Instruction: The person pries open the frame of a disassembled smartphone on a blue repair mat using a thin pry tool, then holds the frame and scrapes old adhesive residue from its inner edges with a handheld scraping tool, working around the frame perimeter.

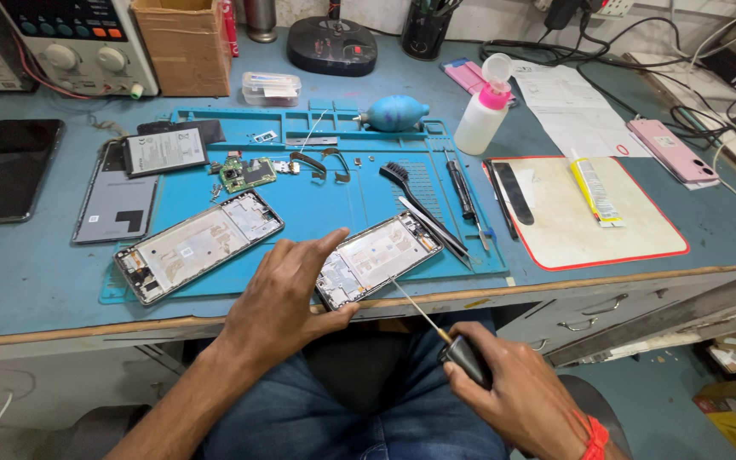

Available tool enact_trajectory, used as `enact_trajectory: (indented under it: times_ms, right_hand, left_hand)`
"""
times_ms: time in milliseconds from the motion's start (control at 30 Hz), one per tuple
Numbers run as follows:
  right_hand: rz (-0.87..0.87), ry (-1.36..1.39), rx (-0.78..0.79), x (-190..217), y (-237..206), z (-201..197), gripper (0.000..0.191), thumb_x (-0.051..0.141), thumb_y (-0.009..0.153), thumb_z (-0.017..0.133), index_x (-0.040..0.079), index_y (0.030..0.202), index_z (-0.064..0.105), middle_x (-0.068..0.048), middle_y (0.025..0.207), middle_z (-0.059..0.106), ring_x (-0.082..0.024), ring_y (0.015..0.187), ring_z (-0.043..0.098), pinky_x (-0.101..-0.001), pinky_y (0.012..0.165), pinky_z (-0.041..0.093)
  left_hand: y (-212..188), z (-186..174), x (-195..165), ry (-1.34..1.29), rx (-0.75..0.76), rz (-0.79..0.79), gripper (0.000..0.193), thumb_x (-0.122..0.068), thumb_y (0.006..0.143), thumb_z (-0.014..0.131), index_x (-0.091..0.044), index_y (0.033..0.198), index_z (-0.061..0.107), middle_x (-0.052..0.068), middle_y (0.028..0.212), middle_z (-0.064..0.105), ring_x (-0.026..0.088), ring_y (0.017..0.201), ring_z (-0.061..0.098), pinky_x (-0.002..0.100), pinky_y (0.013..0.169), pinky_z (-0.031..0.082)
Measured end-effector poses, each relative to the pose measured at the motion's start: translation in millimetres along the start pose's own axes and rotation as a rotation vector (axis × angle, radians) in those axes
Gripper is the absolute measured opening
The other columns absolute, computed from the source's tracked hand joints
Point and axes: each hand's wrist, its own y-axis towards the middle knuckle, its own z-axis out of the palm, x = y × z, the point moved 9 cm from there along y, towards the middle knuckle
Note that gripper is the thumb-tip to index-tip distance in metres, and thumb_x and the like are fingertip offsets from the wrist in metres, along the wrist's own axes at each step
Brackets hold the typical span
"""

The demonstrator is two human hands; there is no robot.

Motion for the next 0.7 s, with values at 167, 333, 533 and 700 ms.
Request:
enact_trajectory:
  times_ms: [167,333,533,700]
  right_hand:
    - [-0.127,0.041,0.007,11.6,-2.2,4.6,0.047,0.037,0.082,0.073,0.015,0.123,0.064,-0.019,0.073,0.072,-0.038,0.069,0.071,-0.0437,0.064,0.055]
    - [-0.135,0.049,0.024,12.4,-4.2,10.2,0.047,0.033,0.079,0.071,0.015,0.122,0.064,-0.018,0.079,0.071,-0.039,0.071,0.071,-0.0447,0.064,0.054]
    - [-0.073,0.051,0.047,10.9,-4.6,11.0,0.045,0.036,0.082,0.072,0.017,0.122,0.063,-0.018,0.069,0.070,-0.037,0.068,0.070,-0.0446,0.064,0.053]
    - [-0.013,0.045,0.077,8.2,-6.5,12.6,0.044,0.038,0.084,0.073,0.018,0.122,0.064,-0.020,0.069,0.069,-0.037,0.067,0.068,-0.0442,0.066,0.052]
  left_hand:
    - [0.1,-1.1,-1.5,0.007,-0.016,0.011,0.098,-0.035,0.069,0.090,-0.010,0.150,0.040,0.014,0.123,0.065,0.033,0.109,0.057,0.046,0.097,0.049]
    - [-0.6,-1.1,-0.5,0.006,0.002,-0.007,0.097,-0.035,0.071,0.089,-0.010,0.150,0.040,0.015,0.122,0.065,0.033,0.107,0.057,0.047,0.096,0.049]
    - [-0.5,-3.7,-1.7,-0.002,-0.017,0.012,0.096,-0.035,0.070,0.089,-0.009,0.150,0.041,0.016,0.123,0.065,0.034,0.108,0.057,0.047,0.097,0.048]
    - [-0.7,-2.7,-2.1,0.003,-0.018,0.018,0.097,-0.036,0.071,0.089,-0.009,0.150,0.041,0.016,0.124,0.065,0.033,0.109,0.058,0.047,0.098,0.048]
